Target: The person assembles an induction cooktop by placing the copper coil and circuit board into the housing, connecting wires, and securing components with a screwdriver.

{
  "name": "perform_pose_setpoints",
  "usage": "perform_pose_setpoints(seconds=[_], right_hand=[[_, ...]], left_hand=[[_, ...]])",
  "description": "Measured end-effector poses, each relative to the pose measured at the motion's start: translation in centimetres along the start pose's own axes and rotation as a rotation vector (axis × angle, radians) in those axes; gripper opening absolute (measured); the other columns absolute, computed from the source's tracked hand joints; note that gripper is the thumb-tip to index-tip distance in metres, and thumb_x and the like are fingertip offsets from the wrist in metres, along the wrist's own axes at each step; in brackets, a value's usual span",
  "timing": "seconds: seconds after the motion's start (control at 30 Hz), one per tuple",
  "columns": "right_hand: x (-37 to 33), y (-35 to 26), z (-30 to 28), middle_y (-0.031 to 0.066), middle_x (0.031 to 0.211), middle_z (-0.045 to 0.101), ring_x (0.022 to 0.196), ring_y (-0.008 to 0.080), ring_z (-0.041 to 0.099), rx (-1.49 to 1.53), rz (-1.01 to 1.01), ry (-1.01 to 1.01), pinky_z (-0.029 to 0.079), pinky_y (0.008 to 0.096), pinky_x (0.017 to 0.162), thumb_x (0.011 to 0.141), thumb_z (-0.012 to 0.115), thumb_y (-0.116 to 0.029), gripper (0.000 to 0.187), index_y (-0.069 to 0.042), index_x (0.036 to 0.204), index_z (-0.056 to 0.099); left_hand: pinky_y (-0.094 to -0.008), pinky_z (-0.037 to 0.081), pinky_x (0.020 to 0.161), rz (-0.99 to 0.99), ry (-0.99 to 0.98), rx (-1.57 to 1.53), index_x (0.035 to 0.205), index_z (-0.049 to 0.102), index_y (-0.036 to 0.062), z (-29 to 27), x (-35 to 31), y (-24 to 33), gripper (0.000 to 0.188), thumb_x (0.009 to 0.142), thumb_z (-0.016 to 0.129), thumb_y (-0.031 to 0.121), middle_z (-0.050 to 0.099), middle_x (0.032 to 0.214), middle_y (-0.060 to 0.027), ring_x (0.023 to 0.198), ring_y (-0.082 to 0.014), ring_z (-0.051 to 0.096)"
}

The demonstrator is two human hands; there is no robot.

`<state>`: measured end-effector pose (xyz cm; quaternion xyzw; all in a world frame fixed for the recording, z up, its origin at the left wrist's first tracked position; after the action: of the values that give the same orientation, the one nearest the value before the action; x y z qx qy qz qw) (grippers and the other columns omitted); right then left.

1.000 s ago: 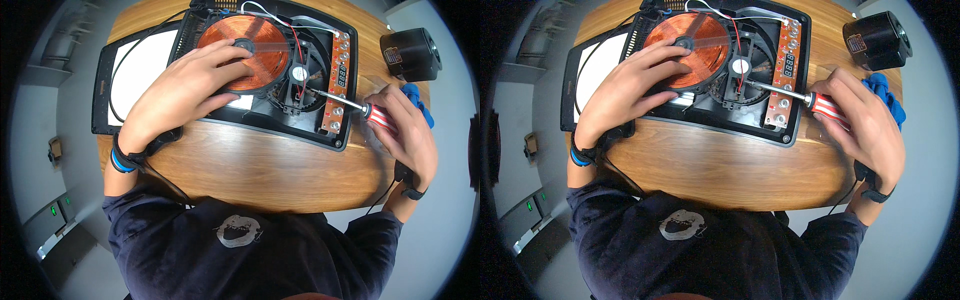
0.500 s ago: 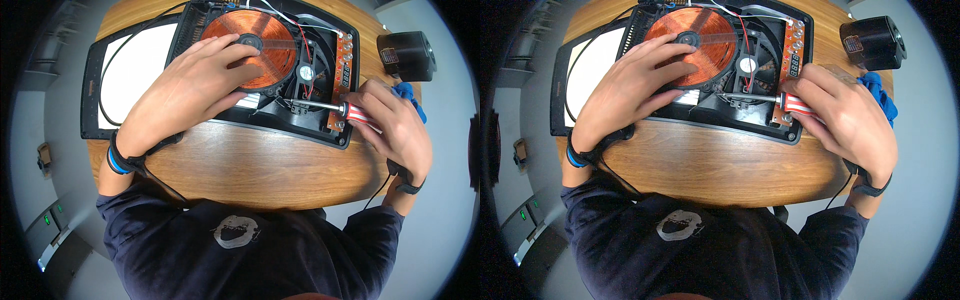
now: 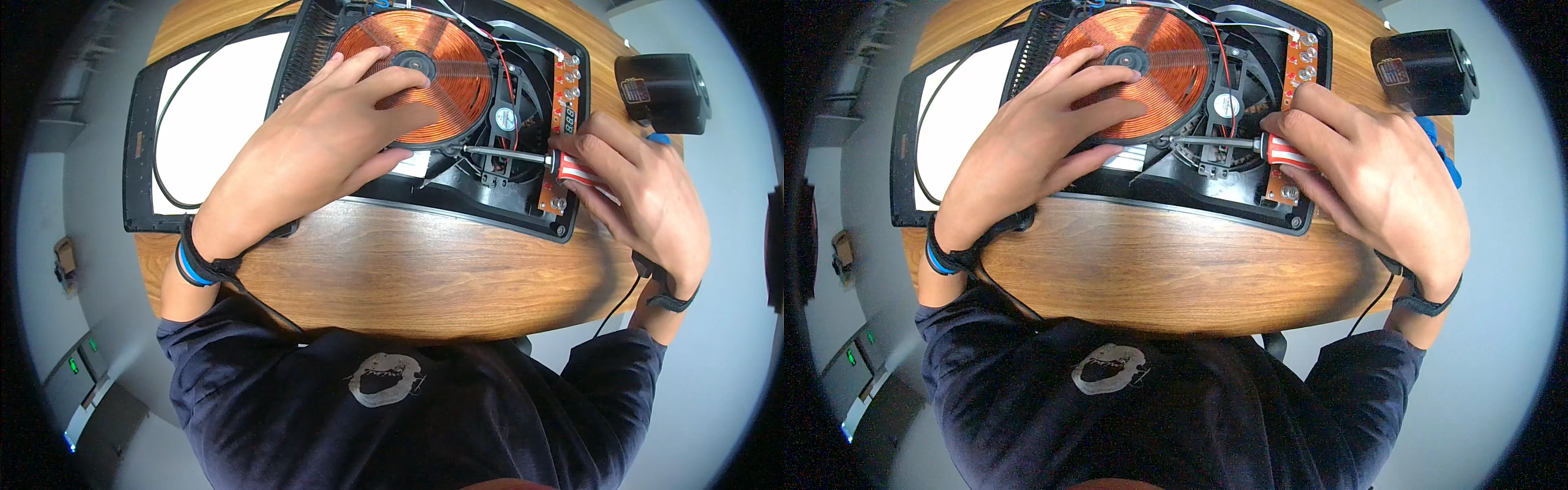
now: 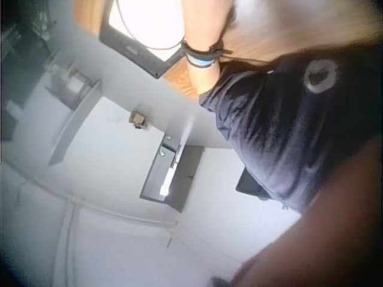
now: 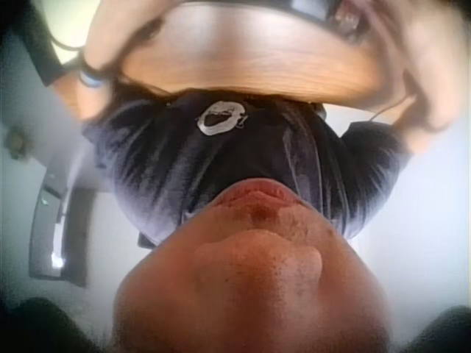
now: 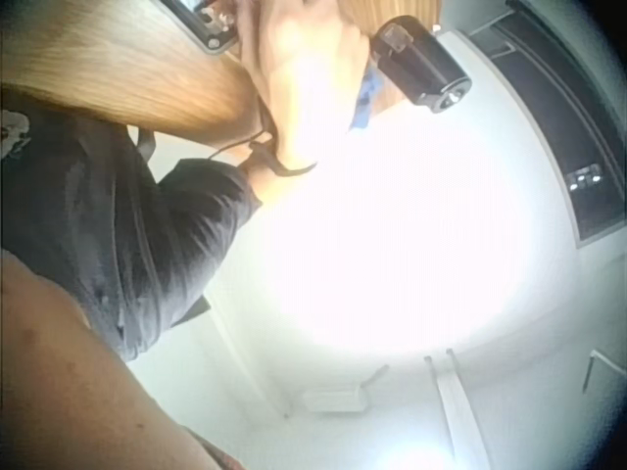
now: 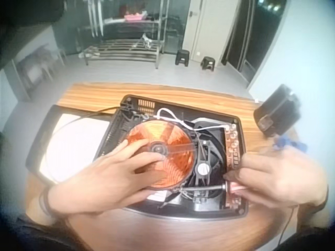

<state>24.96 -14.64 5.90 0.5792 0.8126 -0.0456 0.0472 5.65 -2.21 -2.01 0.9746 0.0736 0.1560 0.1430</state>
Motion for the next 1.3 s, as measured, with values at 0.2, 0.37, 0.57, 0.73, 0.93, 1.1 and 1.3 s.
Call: perform_pose_setpoints(seconds=[0.2, 0.37, 0.57, 0.73, 0.93, 1.1, 1.3], right_hand=[[0.2, -0.2, -0.3, 0.0105, 0.111, 0.069, 0.090, 0.0325, 0.076, 0.002, 0.033, -0.005, 0.060, 0.0455, 0.074, 0.090, 0.085, -0.006, 0.044, -0.005, 0.132, 0.076], [0.5, -0.1, -0.4, 0.0120, 0.113, 0.070, 0.089, 0.0380, 0.076, 0.020, 0.070, 0.000, 0.063, 0.0477, 0.076, 0.092, 0.083, -0.010, 0.032, -0.006, 0.123, 0.075], [0.4, 0.1, -0.4, 0.0109, 0.111, 0.069, 0.091, 0.0343, 0.074, 0.029, 0.083, -0.029, 0.059, 0.0463, 0.075, 0.089, 0.085, -0.008, 0.044, -0.006, 0.132, 0.076], [1.0, -0.6, -0.7, 0.0110, 0.113, 0.070, 0.089, 0.0367, 0.076, 0.017, 0.090, -0.023, 0.063, 0.0463, 0.075, 0.093, 0.082, -0.010, 0.032, -0.008, 0.124, 0.075], [1.4, -0.7, -0.4, 0.0111, 0.112, 0.069, 0.091, 0.0344, 0.072, 0.039, 0.094, -0.036, 0.058, 0.0459, 0.077, 0.089, 0.085, -0.010, 0.045, -0.006, 0.133, 0.077], [1.8, -1.2, -0.7, 0.0110, 0.112, 0.069, 0.090, 0.0353, 0.075, 0.006, 0.084, -0.025, 0.062, 0.0465, 0.077, 0.091, 0.083, -0.011, 0.037, -0.008, 0.127, 0.076], [2.3, -1.5, -0.9, 0.0113, 0.111, 0.069, 0.090, 0.0365, 0.076, 0.019, 0.079, -0.015, 0.064, 0.0474, 0.077, 0.092, 0.083, -0.012, 0.033, -0.008, 0.124, 0.076]], left_hand=[[-0.0510, 0.052, 0.122, -0.014, 0.074, 0.032, 0.146, 0.070, 0.0072, -0.2, -0.4, -0.4, 0.062, 0.089, 0.092, 0.017, 0.056, 0.163, -0.0162, 0.151, -0.0450, 0.055], [-0.0509, 0.053, 0.119, -0.245, 0.145, 0.007, 0.154, 0.056, 0.0034, -1.0, -1.2, -2.2, 0.089, 0.082, 0.101, 0.029, 0.051, 0.161, -0.0262, 0.145, -0.0481, 0.057], [-0.0498, 0.054, 0.116, -0.364, 0.062, -0.147, 0.154, 0.049, -0.0041, -0.1, -2.0, -3.7, 0.097, 0.084, 0.101, 0.037, 0.057, 0.149, -0.0276, 0.137, -0.0491, 0.061], [-0.0490, 0.055, 0.113, -0.345, 0.047, -0.129, 0.154, 0.049, -0.0047, -0.4, -1.9, -3.7, 0.094, 0.086, 0.099, 0.037, 0.062, 0.140, -0.0243, 0.133, -0.0461, 0.064], [-0.0487, 0.057, 0.110, -0.373, 0.019, -0.098, 0.154, 0.051, -0.0043, -0.6, -2.3, -4.1, 0.094, 0.086, 0.099, 0.040, 0.061, 0.142, -0.0240, 0.130, -0.0450, 0.066], [-0.0481, 0.058, 0.108, -0.410, 0.015, -0.087, 0.154, 0.051, -0.0040, -0.7, -2.5, -4.5, 0.097, 0.084, 0.101, 0.041, 0.061, 0.139, -0.0235, 0.128, -0.0445, 0.067], [-0.0483, 0.058, 0.107, -0.442, 0.028, -0.118, 0.153, 0.052, -0.0039, -0.9, -2.8, -4.9, 0.098, 0.082, 0.102, 0.041, 0.060, 0.136, -0.0231, 0.125, -0.0447, 0.067]])
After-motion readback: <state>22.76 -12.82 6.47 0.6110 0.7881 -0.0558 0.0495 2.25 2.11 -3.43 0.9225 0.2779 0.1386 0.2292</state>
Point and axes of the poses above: each hand's wrist, its own x-axis towards the middle knuckle, its own z-axis out of the palm, y = z × x, the point moved 8 cm from there along x, towards the middle knuckle
